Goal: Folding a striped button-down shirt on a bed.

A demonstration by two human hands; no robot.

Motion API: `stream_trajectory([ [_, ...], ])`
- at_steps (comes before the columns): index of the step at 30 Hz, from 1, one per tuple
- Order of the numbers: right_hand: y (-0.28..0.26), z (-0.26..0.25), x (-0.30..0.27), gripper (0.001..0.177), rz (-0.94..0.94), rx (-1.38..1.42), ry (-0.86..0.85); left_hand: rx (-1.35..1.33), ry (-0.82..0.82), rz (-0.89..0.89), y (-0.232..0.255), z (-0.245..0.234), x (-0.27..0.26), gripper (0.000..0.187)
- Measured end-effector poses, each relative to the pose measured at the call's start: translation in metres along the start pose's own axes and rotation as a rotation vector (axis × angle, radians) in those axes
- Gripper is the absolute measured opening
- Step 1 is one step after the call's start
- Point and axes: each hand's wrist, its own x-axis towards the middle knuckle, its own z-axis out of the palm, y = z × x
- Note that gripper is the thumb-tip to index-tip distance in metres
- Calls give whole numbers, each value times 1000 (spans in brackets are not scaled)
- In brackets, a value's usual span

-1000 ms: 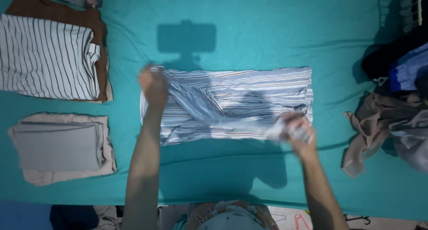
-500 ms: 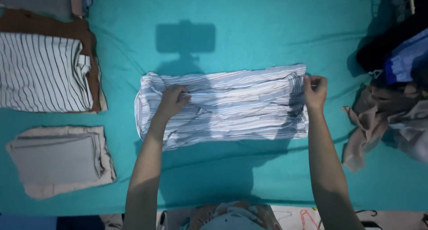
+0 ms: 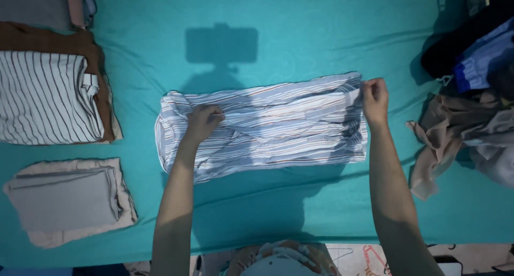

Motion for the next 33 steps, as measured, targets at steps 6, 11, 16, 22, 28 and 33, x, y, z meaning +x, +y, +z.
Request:
stream_trajectory([
  [6, -20, 12, 2, 20, -166, -99, 166, -299, -152, -306, -16, 16, 0, 11],
  [11, -17, 14, 18, 24, 80, -538, 271, 21, -138, -445, -2, 29, 4, 21],
  [16, -14, 6, 12, 48, -40, -442, -1, 169, 81, -269, 54, 38, 0, 27],
  [22, 0, 8, 2, 59, -11, -625, 94, 0, 28, 201, 97, 46, -9, 38],
  [28, -3, 0, 2, 37, 103, -645, 20, -24, 11, 316, 93, 42, -12, 18],
  [33, -26, 1, -14, 22, 0, -474, 156, -73, 26, 348, 101, 29, -4, 14],
])
